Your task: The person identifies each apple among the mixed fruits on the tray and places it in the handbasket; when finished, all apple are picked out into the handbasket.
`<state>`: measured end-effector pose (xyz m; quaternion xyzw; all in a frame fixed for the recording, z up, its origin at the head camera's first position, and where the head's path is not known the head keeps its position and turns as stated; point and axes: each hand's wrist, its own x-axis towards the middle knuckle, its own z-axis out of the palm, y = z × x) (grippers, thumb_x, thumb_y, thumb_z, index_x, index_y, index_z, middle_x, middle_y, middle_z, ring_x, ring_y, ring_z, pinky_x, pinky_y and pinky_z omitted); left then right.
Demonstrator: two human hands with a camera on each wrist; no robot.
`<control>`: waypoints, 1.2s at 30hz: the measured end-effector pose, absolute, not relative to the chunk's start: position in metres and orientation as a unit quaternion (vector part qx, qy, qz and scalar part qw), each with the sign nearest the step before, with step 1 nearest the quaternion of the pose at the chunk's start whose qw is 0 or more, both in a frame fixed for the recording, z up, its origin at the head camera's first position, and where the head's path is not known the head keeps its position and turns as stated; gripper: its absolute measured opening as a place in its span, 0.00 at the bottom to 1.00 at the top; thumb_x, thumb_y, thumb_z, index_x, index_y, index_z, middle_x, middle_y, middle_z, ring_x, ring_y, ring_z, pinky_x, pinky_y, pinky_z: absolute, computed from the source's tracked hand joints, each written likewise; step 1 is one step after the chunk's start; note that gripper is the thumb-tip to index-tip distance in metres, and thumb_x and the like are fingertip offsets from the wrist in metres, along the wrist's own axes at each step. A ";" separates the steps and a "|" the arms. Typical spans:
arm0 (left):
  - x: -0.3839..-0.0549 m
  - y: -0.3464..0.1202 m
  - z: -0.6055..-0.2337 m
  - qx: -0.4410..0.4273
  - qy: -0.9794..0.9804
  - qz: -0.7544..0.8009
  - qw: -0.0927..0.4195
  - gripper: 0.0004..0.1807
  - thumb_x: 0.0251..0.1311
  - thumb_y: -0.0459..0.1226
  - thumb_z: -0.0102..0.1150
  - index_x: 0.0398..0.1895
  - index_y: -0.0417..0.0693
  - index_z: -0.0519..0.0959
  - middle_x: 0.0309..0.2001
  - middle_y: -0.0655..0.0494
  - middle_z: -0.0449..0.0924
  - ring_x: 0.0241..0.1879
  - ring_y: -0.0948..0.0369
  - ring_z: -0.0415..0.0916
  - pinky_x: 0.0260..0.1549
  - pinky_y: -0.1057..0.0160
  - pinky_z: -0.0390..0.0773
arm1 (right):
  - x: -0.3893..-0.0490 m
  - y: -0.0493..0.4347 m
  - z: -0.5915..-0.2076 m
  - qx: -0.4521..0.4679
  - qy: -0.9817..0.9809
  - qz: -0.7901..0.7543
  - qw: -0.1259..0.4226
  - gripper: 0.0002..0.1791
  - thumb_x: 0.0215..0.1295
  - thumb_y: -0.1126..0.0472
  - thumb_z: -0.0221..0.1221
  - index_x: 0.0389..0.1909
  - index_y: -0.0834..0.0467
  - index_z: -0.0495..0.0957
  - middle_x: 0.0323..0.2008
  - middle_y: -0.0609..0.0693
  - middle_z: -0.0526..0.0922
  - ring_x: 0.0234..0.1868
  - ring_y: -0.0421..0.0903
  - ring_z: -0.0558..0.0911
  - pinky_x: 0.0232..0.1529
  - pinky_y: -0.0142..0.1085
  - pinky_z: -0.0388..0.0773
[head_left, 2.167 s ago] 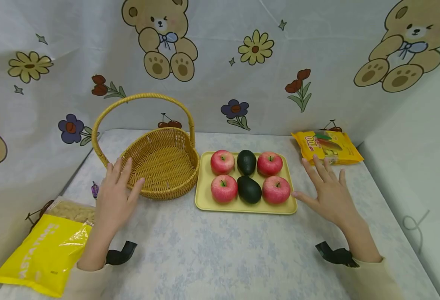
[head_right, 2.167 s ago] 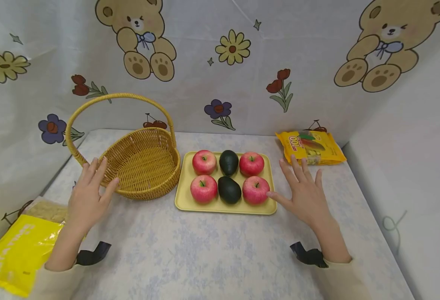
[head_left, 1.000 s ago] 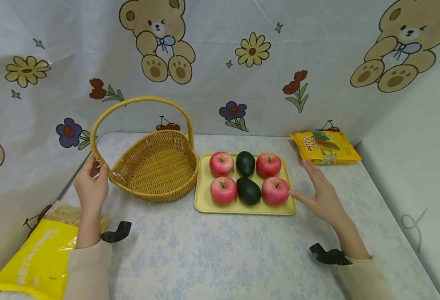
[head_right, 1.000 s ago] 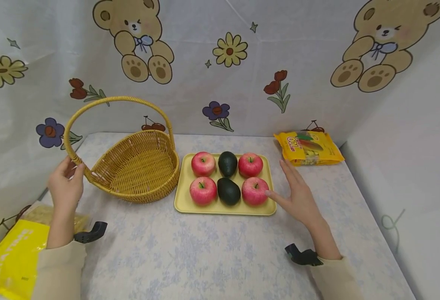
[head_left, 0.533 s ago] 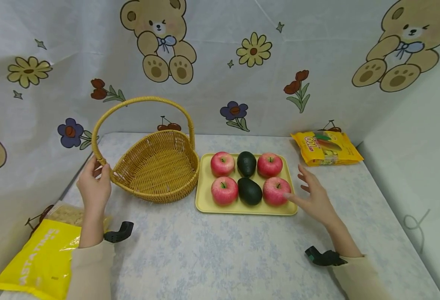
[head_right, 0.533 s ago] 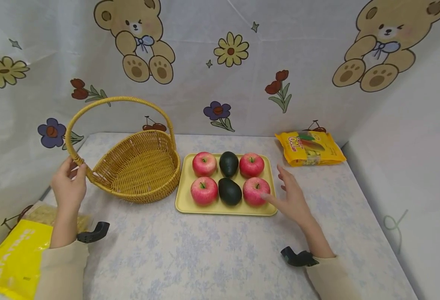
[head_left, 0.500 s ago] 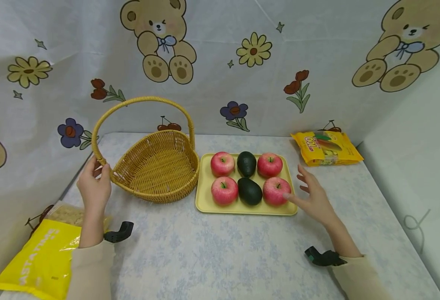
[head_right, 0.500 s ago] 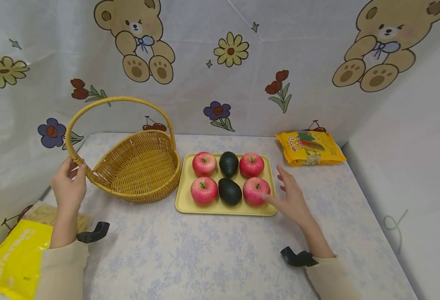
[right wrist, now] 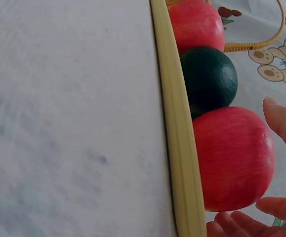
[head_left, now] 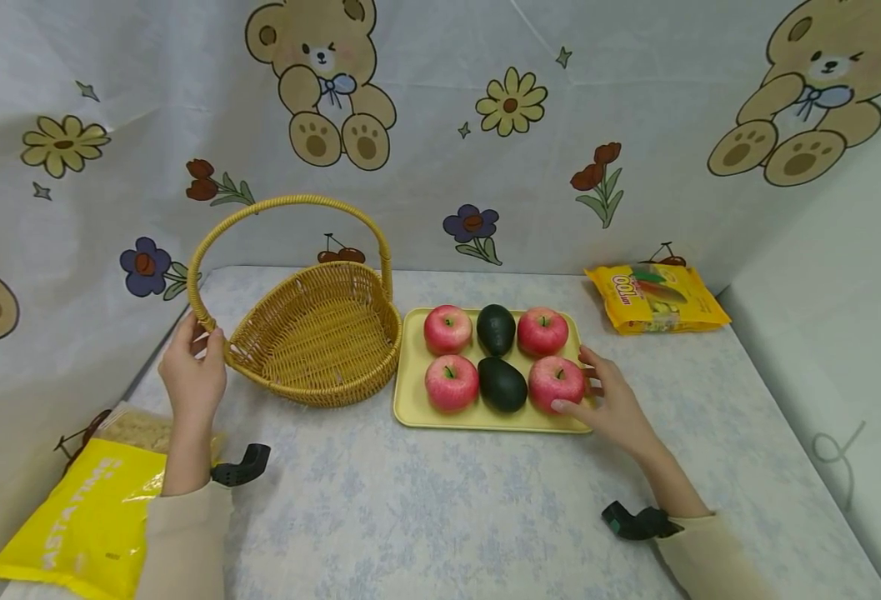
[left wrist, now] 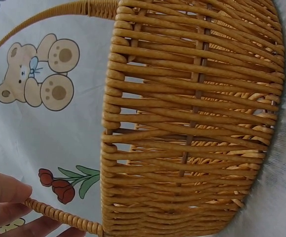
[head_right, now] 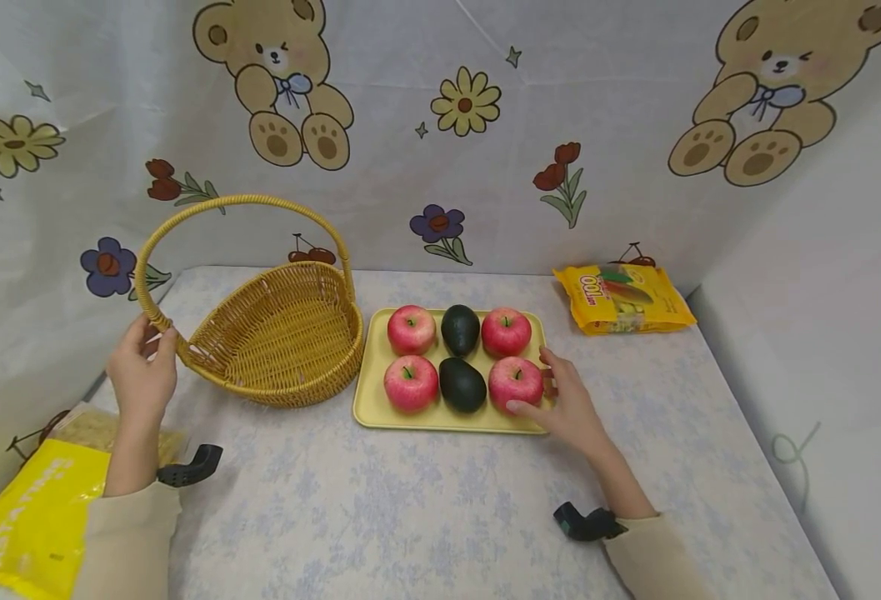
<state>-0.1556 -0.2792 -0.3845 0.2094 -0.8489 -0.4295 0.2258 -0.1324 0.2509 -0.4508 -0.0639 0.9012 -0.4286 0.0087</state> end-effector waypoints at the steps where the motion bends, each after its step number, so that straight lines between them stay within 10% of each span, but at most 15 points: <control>1: -0.156 -0.279 -0.384 0.210 -0.849 -0.429 0.225 0.25 0.73 0.41 0.44 0.71 0.52 0.66 0.63 0.47 0.75 0.59 0.50 0.75 0.58 0.48 0.77 | -0.132 0.250 -0.452 -0.062 0.902 -0.427 0.011 0.53 0.56 0.50 0.69 0.75 0.62 0.50 0.68 0.64 0.61 0.64 0.60 0.66 0.61 0.58 0.72; 36: -0.156 -0.277 -0.385 0.205 -0.849 -0.429 0.228 0.24 0.73 0.41 0.43 0.71 0.52 0.66 0.65 0.46 0.73 0.61 0.49 0.74 0.59 0.45 0.75 | -0.131 0.244 -0.452 -0.022 0.910 -0.412 0.033 0.51 0.53 0.45 0.71 0.71 0.62 0.57 0.64 0.64 0.66 0.62 0.60 0.68 0.62 0.57 0.73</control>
